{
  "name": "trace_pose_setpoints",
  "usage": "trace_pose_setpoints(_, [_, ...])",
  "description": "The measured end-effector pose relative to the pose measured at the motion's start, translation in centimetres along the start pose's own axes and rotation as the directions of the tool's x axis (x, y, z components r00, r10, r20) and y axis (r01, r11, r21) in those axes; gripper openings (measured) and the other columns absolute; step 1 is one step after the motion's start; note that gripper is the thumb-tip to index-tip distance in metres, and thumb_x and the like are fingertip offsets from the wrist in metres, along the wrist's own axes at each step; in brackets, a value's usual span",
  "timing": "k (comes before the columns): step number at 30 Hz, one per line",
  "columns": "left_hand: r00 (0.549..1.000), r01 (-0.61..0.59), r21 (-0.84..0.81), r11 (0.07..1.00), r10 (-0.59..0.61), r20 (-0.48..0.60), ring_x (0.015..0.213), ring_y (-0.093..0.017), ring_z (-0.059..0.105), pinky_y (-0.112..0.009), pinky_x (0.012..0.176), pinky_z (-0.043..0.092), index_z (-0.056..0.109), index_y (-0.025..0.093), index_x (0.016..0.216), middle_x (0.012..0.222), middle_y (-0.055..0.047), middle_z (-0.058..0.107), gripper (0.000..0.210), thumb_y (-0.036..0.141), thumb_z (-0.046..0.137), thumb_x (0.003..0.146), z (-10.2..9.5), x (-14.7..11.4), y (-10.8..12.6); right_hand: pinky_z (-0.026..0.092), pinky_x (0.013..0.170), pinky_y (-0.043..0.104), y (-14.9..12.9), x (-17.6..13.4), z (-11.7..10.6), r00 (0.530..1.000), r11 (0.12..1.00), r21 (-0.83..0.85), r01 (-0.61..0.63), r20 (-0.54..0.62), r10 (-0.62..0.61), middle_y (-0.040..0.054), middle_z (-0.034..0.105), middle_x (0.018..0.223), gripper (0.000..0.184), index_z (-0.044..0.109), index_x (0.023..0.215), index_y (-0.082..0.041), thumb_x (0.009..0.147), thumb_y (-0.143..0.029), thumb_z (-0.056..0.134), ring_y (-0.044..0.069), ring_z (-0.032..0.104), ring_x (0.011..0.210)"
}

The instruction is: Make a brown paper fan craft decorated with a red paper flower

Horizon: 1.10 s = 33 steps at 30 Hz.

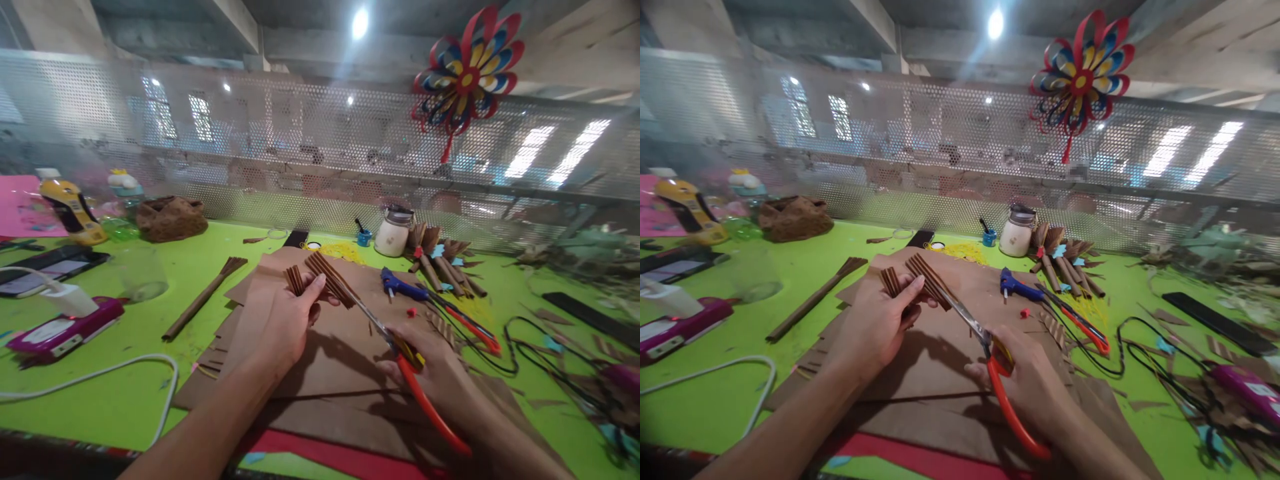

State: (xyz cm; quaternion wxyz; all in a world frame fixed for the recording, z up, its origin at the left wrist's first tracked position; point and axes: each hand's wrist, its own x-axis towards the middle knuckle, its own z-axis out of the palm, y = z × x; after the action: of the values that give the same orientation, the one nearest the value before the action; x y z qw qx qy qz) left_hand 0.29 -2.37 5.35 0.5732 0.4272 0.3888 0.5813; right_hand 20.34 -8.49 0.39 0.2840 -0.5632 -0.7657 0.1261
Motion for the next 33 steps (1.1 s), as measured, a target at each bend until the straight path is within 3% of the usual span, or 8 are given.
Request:
trace_pose_setpoints(6, [1.000,0.005,0.021,1.000,-0.005,-0.012,0.053,-0.012,0.054,-0.021,0.040,0.027,0.056,0.017,0.064,0.061,-0.004,0.063,0.012,0.024,0.065,0.067,0.0,-0.2,0.1,0.042,0.061,0.027,0.0,-0.2,0.2,1.000,1.000,-0.010,-0.007,0.004,0.007,0.0009,0.059,0.073,0.032,0.055,0.100,-0.022,0.078,-0.046,0.055,0.016,0.053,0.065])
trace_pose_setpoints(11, [1.000,0.005,0.054,0.999,-0.005,0.009,0.054,-0.009,0.053,-0.018,0.042,0.027,0.055,0.016,0.069,0.065,-0.003,0.063,0.013,0.026,0.062,0.070,-0.1,-0.3,0.1,0.043,0.064,0.028,-0.1,-0.3,0.1,0.999,0.999,-0.029,0.029,-0.037,-0.030,0.0033,0.059,0.081,0.036,0.053,0.104,-0.022,0.077,-0.045,0.057,0.018,0.054,0.072])
trace_pose_setpoints(18, [1.000,-0.001,0.045,0.999,0.001,-0.011,0.039,-0.006,0.038,-0.020,0.041,0.023,0.055,0.019,0.068,0.053,0.002,0.058,0.015,0.032,0.063,0.070,-0.3,-0.1,-0.1,0.044,0.063,0.028,0.0,-0.3,0.2,0.997,0.999,-0.027,0.035,-0.061,-0.036,0.0028,0.059,0.081,0.035,0.054,0.103,-0.022,0.075,-0.043,0.059,0.017,0.054,0.071])
trace_pose_setpoints(33, [0.998,-0.012,0.073,0.997,0.008,0.062,0.046,-0.007,0.045,-0.020,0.045,0.025,0.055,0.017,0.071,0.060,0.000,0.062,0.018,0.034,0.063,0.070,-0.7,0.3,-1.0,0.045,0.064,0.028,0.2,-0.4,0.4,0.997,1.000,-0.015,0.021,-0.074,-0.022,0.0030,0.061,0.081,0.036,0.055,0.104,-0.021,0.075,-0.042,0.058,0.017,0.056,0.070])
